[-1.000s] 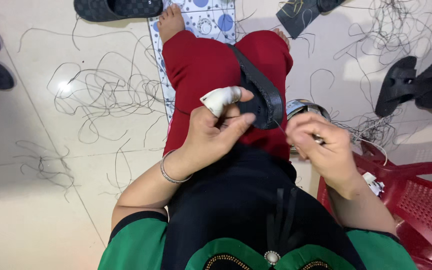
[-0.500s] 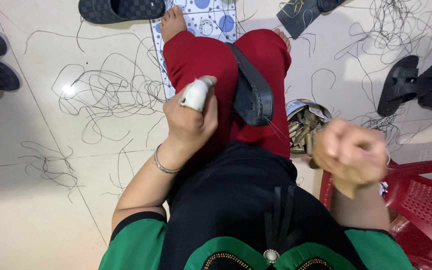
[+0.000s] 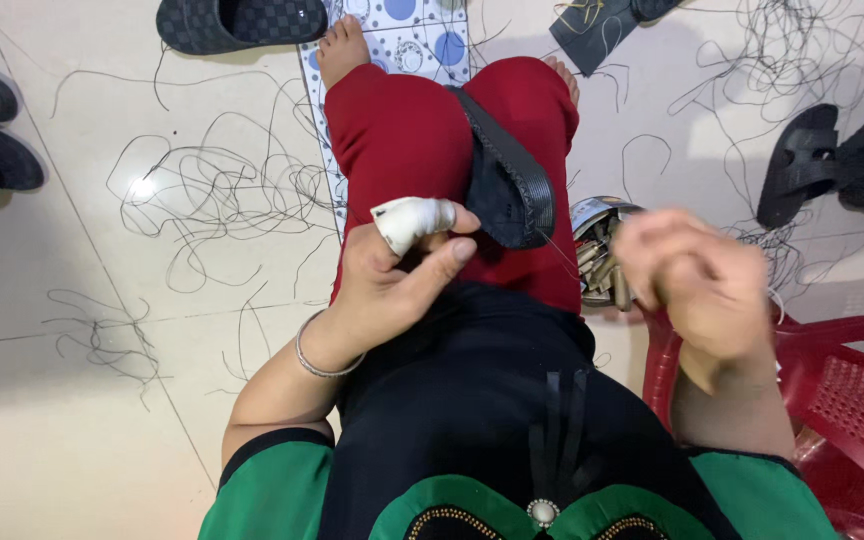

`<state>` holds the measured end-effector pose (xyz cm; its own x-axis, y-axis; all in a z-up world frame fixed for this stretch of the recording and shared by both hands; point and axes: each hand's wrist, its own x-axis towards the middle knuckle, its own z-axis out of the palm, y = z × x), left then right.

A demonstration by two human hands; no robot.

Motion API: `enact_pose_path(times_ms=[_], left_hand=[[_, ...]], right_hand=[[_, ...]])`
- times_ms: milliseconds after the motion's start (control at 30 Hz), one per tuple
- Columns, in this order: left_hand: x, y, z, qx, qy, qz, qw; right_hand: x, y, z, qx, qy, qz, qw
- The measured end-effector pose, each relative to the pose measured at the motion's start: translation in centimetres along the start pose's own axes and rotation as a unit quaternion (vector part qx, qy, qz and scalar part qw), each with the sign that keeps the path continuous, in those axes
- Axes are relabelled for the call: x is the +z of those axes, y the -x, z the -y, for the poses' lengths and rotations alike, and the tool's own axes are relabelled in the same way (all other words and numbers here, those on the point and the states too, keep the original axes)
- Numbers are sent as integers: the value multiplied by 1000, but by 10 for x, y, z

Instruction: The person stitches the upper part of a shoe to the sole by hand using a needle and thread, pulling the thread tight after each stitch and moving around the edge of the shoe.

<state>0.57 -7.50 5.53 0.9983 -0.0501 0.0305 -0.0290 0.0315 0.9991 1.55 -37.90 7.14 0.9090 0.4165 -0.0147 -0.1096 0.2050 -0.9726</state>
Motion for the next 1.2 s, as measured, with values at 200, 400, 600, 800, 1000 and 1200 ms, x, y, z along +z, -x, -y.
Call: enact_pose_path(times_ms=[200, 400, 600, 800, 1000, 1200], left_hand=[[9, 3, -9, 2, 42, 8, 999], [14, 5, -9, -1, 68, 27, 997], [18, 4, -10, 4, 72, 32, 997], [26, 9, -13, 30, 73, 35, 996], [31, 13, -11, 28, 97, 44, 994], [36, 13, -14, 33, 113, 48, 992]], right_hand=[[27, -16, -12, 52, 246, -21, 968], [19, -17, -12, -26, 84, -42, 995], [25, -18, -10, 24, 300, -19, 953], [20, -16, -28, -24, -24, -23, 999], [32, -19, -13, -45, 375, -22, 925], [24, -14, -42, -45, 162, -84, 982]])
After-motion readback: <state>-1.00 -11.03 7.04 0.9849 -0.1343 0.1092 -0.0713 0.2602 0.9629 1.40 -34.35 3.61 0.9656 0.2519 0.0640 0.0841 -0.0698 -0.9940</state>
